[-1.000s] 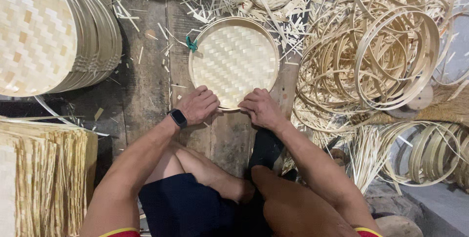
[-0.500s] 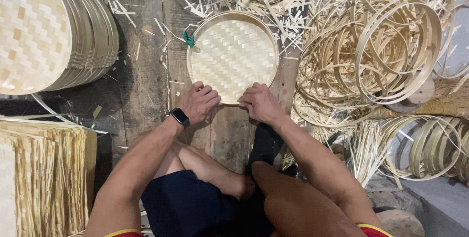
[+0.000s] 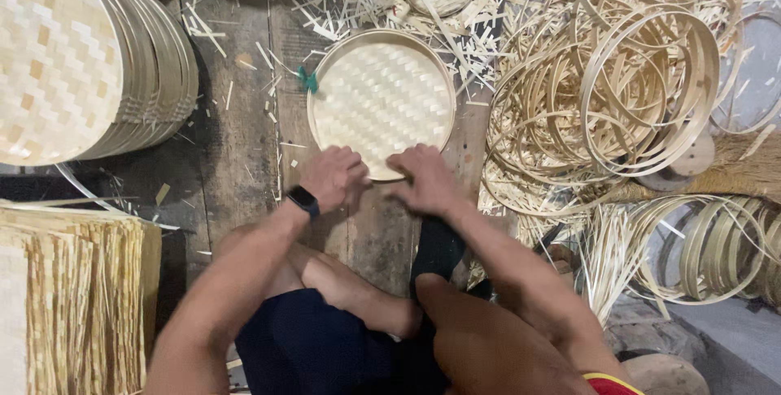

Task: The person fits circular woven bamboo bases into bamboo hoops and secures them by hand and with a small green tool.

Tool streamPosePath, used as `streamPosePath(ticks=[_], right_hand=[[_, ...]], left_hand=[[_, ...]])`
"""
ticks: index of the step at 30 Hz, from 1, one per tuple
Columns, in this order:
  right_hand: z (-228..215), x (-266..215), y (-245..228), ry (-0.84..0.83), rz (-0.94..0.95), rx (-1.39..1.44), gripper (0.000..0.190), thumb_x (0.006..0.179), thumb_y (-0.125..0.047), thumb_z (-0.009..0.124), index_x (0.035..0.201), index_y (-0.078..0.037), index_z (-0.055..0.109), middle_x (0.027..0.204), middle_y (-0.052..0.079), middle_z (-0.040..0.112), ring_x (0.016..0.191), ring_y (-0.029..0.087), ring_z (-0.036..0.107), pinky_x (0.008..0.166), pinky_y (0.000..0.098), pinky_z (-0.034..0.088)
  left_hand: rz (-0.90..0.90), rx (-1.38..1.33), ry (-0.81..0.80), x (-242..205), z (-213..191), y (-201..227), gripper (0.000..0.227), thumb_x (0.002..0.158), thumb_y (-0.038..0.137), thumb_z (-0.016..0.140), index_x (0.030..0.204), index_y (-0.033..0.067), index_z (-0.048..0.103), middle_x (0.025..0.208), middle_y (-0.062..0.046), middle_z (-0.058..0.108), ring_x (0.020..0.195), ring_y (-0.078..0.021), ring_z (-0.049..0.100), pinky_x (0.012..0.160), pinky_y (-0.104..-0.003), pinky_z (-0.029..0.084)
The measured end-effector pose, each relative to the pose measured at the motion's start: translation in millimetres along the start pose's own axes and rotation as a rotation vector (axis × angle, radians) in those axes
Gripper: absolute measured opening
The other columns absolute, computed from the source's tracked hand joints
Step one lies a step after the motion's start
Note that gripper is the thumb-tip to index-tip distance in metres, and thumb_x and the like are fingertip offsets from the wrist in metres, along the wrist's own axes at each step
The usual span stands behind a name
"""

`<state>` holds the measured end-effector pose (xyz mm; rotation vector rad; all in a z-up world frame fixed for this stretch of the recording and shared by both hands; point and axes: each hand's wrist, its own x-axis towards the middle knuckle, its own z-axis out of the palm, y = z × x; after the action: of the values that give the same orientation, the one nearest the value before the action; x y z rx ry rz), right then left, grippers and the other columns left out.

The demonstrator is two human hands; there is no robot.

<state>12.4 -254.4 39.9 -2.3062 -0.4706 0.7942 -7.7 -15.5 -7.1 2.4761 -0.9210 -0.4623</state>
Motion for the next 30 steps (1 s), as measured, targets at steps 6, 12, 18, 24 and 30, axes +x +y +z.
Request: streamPosePath(ticks=[6, 12, 18, 24, 30], right_hand=[[24.5, -12.6, 4.1, 0.218, -0.352, -0.018, 0.065, 0.094, -0.043, 0.068, 0.137, 0.002, 0.052, 0.103, 0.016, 0.059, 0.097, 0.031, 0.054, 0.092, 0.0445, 0.041], [34.0, 1.9, 14.1, 0.243, -0.488, -0.342, 0.023, 0.094, -0.033, 0.07, 0.102, -0.012, 0.063, 0.094, 0.005, 0.056, 0.094, 0.026, 0.053, 0.085, 0.0424, 0.04], [42.9, 10.7, 15.4, 0.269, -0.577, -0.424, 0.016, 0.077, -0.021, 0.07, 0.089, -0.015, 0.062, 0.087, 0.002, 0.053, 0.086, 0.024, 0.053, 0.077, 0.0411, 0.039], [43.5, 15.5, 12.3, 0.282, -0.581, -0.389, 0.014, 0.075, -0.023, 0.068, 0.085, -0.018, 0.06, 0.085, 0.001, 0.052, 0.085, 0.024, 0.054, 0.074, 0.0399, 0.04], [31.0, 15.9, 14.8, 0.249, -0.616, -0.362, 0.017, 0.079, -0.025, 0.07, 0.088, -0.015, 0.06, 0.088, 0.003, 0.054, 0.088, 0.024, 0.054, 0.079, 0.0384, 0.042]], left_hand=[[0.099, -0.034, 0.27, 3.0, 26.8, 32.2, 0.03, 0.082, 0.017, 0.065, 0.108, 0.0033, 0.067, 0.107, -0.01, 0.061, 0.1, -0.0266, 0.057, 0.089, -0.038, 0.048], [0.183, 0.079, 0.086, -12.5, 6.5, -13.7, 0.035, 0.086, 0.022, 0.059, 0.115, 0.0047, 0.063, 0.105, -0.009, 0.059, 0.102, -0.0271, 0.056, 0.093, -0.042, 0.045], [0.206, 0.163, -0.023, -3.7, 12.1, -12.5, 0.023, 0.086, 0.023, 0.057, 0.103, 0.0077, 0.062, 0.105, -0.008, 0.06, 0.102, -0.026, 0.055, 0.094, -0.04, 0.044], [0.216, 0.118, -0.064, -2.7, 4.6, -15.0, 0.021, 0.087, 0.024, 0.056, 0.1, 0.0091, 0.061, 0.101, -0.008, 0.059, 0.099, -0.0261, 0.056, 0.09, -0.039, 0.043], [0.29, 0.033, 0.064, -3.2, -16.3, -24.5, 0.021, 0.083, 0.021, 0.058, 0.099, 0.007, 0.06, 0.1, -0.008, 0.06, 0.096, -0.0255, 0.056, 0.089, -0.039, 0.044]])
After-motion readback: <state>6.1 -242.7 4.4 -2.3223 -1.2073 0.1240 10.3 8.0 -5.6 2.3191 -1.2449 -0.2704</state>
